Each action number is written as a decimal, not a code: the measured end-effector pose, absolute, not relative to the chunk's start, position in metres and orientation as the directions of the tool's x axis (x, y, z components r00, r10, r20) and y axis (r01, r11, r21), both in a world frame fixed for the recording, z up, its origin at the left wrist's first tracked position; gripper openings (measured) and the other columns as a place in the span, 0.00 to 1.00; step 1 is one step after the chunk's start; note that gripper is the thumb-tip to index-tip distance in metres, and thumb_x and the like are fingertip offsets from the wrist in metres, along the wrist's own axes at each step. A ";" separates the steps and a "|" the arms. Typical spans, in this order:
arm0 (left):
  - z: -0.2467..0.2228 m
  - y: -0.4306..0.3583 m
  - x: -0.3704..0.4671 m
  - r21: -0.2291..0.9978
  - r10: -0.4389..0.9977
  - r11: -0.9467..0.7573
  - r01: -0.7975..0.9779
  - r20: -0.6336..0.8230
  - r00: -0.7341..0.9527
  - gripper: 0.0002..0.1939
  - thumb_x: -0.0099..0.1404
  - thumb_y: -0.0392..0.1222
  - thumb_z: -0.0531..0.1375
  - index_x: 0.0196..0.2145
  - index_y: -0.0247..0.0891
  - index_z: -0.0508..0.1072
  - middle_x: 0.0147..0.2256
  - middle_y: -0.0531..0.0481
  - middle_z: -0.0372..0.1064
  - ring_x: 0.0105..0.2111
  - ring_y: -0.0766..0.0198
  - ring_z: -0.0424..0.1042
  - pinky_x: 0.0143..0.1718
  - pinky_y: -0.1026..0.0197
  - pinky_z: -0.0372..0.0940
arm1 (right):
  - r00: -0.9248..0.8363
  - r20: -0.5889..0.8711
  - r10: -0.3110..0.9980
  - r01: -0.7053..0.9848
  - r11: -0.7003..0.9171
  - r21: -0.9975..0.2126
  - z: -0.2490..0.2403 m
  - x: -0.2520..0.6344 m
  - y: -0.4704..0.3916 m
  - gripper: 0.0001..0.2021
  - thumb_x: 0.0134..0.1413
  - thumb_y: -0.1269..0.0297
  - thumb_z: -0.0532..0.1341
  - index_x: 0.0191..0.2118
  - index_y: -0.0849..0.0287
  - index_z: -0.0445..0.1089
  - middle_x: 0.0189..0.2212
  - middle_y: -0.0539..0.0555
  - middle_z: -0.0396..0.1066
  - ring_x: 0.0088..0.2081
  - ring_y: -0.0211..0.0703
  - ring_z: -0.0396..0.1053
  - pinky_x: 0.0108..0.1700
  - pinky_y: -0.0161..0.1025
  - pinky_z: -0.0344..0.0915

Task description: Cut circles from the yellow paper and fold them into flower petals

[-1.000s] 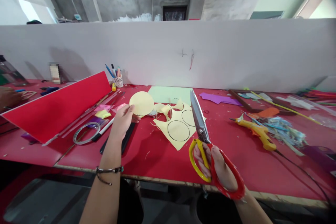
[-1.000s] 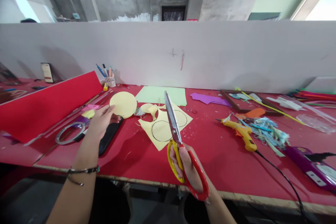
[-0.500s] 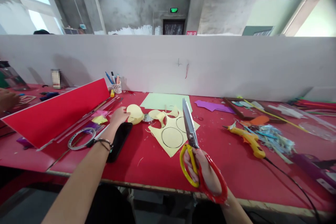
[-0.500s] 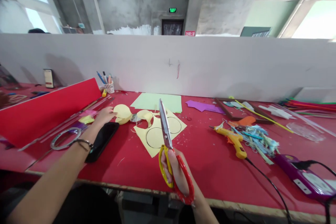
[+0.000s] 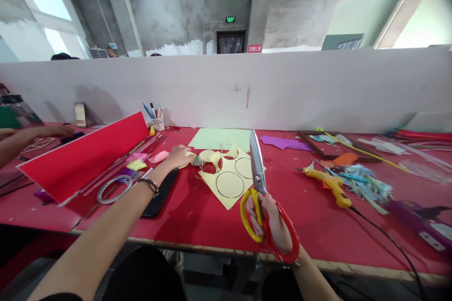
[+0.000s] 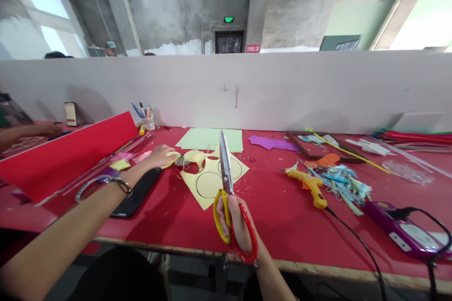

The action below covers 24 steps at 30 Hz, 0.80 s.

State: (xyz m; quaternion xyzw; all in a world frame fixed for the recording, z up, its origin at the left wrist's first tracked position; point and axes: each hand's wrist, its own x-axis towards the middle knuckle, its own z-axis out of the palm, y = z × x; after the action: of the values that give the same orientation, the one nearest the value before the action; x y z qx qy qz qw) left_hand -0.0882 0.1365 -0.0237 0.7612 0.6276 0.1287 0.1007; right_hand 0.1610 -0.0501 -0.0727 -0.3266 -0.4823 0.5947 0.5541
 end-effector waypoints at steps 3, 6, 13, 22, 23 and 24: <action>-0.034 0.118 -0.059 0.291 0.943 -0.313 0.904 -0.013 0.331 0.19 0.60 0.56 0.56 0.32 0.36 0.74 0.37 0.47 0.72 0.39 0.58 0.71 0.43 0.57 0.65 | -0.127 0.146 0.981 -0.345 0.095 -0.934 -0.068 0.164 -0.050 0.24 0.56 0.40 0.49 0.25 0.57 0.58 0.10 0.42 0.53 0.12 0.31 0.48 0.16 0.30 0.49; -0.051 0.098 -0.037 0.263 0.930 -0.351 0.899 -0.012 0.367 0.23 0.50 0.60 0.61 0.34 0.36 0.74 0.42 0.42 0.71 0.43 0.49 0.70 0.42 0.56 0.64 | -0.082 0.142 0.986 -0.358 0.104 -0.928 -0.065 0.166 -0.049 0.24 0.55 0.40 0.50 0.24 0.57 0.59 0.10 0.42 0.52 0.11 0.31 0.47 0.16 0.31 0.49; -0.054 0.088 -0.031 0.324 0.905 -0.406 0.855 0.010 0.426 0.14 0.54 0.49 0.57 0.35 0.40 0.74 0.37 0.46 0.74 0.39 0.54 0.72 0.40 0.59 0.63 | -0.020 0.175 0.984 -0.318 0.160 -0.935 -0.062 0.172 -0.046 0.24 0.54 0.39 0.51 0.23 0.57 0.59 0.09 0.42 0.52 0.11 0.32 0.48 0.15 0.32 0.50; 0.027 0.097 -0.061 0.540 0.877 -0.466 0.701 0.176 0.448 0.19 0.52 0.51 0.60 0.37 0.37 0.75 0.40 0.46 0.75 0.44 0.53 0.70 0.47 0.58 0.61 | 0.074 0.176 0.982 -0.254 0.190 -0.948 -0.062 0.175 -0.042 0.23 0.51 0.40 0.55 0.22 0.57 0.60 0.07 0.42 0.52 0.10 0.31 0.50 0.13 0.30 0.50; 0.034 0.093 -0.061 0.574 0.884 -0.455 0.680 0.202 0.421 0.21 0.52 0.53 0.60 0.39 0.36 0.74 0.40 0.46 0.75 0.43 0.53 0.70 0.45 0.58 0.62 | 0.099 0.177 0.979 -0.238 0.196 -0.951 -0.062 0.175 -0.040 0.23 0.50 0.41 0.57 0.22 0.57 0.60 0.07 0.41 0.53 0.10 0.31 0.51 0.13 0.30 0.50; 0.040 0.089 -0.060 0.611 0.890 -0.445 0.654 0.221 0.399 0.24 0.53 0.55 0.58 0.41 0.35 0.73 0.40 0.45 0.74 0.42 0.54 0.71 0.43 0.57 0.64 | 0.125 0.178 0.976 -0.223 0.202 -0.954 -0.063 0.174 -0.039 0.22 0.48 0.42 0.59 0.22 0.58 0.61 0.07 0.41 0.53 0.10 0.31 0.51 0.13 0.30 0.51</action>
State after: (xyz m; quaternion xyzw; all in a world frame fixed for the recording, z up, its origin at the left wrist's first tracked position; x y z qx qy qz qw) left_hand -0.0602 0.0889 0.0397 0.8070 0.4783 0.2674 0.2202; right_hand 0.1741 -0.0386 -0.0629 -0.4124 -0.4567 0.4783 0.6266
